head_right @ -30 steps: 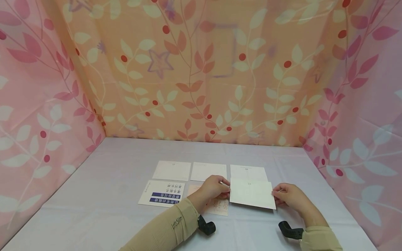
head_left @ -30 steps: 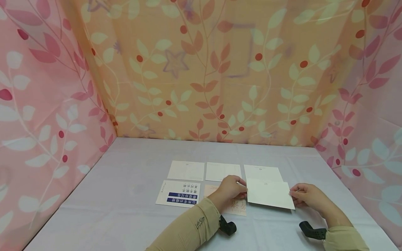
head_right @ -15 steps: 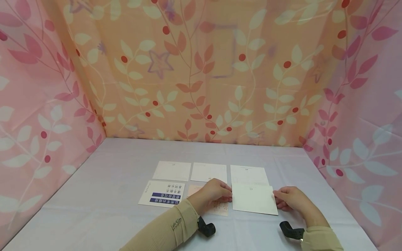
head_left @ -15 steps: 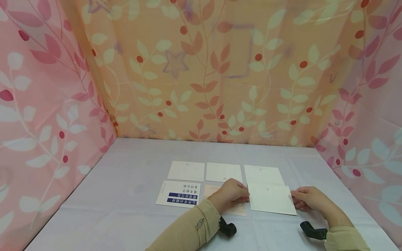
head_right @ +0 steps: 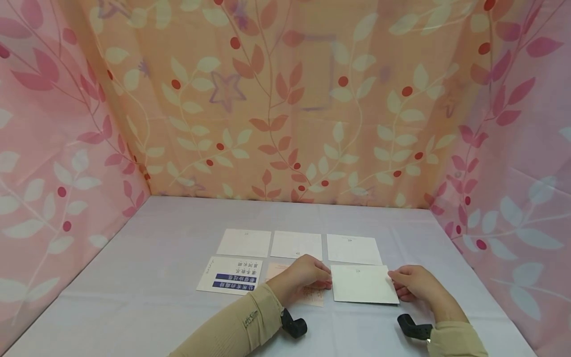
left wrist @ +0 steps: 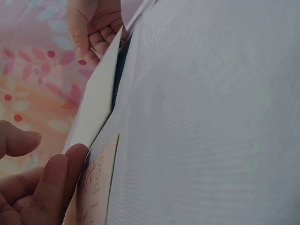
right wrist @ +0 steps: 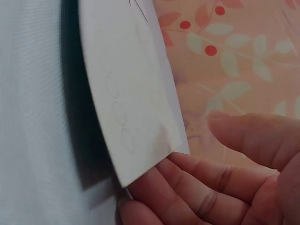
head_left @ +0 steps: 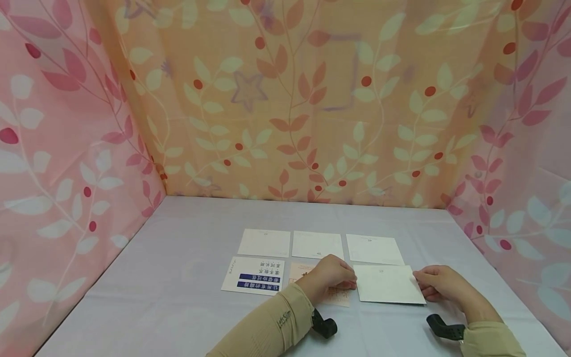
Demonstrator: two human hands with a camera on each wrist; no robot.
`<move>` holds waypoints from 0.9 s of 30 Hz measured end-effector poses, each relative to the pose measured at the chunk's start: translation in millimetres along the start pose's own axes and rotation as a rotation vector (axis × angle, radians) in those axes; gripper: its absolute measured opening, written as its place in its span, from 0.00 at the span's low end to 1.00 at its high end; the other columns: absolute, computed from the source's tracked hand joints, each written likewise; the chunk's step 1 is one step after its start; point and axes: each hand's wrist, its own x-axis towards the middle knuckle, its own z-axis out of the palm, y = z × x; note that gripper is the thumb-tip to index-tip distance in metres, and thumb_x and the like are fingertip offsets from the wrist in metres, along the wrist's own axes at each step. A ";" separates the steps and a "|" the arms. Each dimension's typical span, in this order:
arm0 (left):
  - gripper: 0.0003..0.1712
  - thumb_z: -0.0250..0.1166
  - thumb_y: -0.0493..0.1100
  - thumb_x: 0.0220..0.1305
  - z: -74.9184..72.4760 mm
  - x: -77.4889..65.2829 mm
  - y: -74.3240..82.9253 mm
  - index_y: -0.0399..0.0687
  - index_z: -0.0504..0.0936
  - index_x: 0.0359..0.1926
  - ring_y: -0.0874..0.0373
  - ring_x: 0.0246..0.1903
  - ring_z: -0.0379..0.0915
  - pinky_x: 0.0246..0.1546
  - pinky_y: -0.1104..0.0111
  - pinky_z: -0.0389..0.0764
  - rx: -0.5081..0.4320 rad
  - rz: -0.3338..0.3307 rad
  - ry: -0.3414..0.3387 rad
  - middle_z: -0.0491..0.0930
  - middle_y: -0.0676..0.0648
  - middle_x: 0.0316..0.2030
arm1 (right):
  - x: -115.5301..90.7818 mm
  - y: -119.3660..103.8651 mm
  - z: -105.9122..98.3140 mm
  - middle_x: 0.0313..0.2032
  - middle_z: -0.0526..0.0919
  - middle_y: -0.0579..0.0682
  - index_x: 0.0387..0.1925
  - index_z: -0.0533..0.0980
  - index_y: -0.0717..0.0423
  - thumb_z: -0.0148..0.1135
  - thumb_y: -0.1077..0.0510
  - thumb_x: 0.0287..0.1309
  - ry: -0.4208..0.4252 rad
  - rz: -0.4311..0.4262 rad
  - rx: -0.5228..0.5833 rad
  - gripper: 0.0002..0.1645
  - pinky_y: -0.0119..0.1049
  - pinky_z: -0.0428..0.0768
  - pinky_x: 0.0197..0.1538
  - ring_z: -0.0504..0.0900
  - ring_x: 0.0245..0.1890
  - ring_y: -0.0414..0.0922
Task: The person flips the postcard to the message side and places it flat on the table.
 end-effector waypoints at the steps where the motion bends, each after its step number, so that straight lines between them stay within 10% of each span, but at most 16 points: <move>1: 0.02 0.66 0.33 0.49 -0.1 0.1 -0.1 0.38 0.83 0.27 0.56 0.24 0.81 0.29 0.69 0.80 -0.002 -0.001 -0.001 0.82 0.45 0.21 | 0.0 0.3 -0.2 0.25 0.78 0.49 0.39 0.76 0.65 0.55 0.46 0.60 -0.004 -0.002 0.006 0.23 0.36 0.80 0.31 0.78 0.25 0.43; 27: 0.05 0.65 0.33 0.52 -1.9 5.5 -3.3 0.39 0.81 0.32 0.55 0.26 0.80 0.30 0.68 0.80 -0.048 0.016 -0.008 0.81 0.46 0.24 | 0.8 -0.6 -2.5 0.27 0.80 0.49 0.37 0.76 0.65 0.54 0.51 0.61 -0.007 -0.017 -0.013 0.19 0.35 0.79 0.33 0.78 0.27 0.43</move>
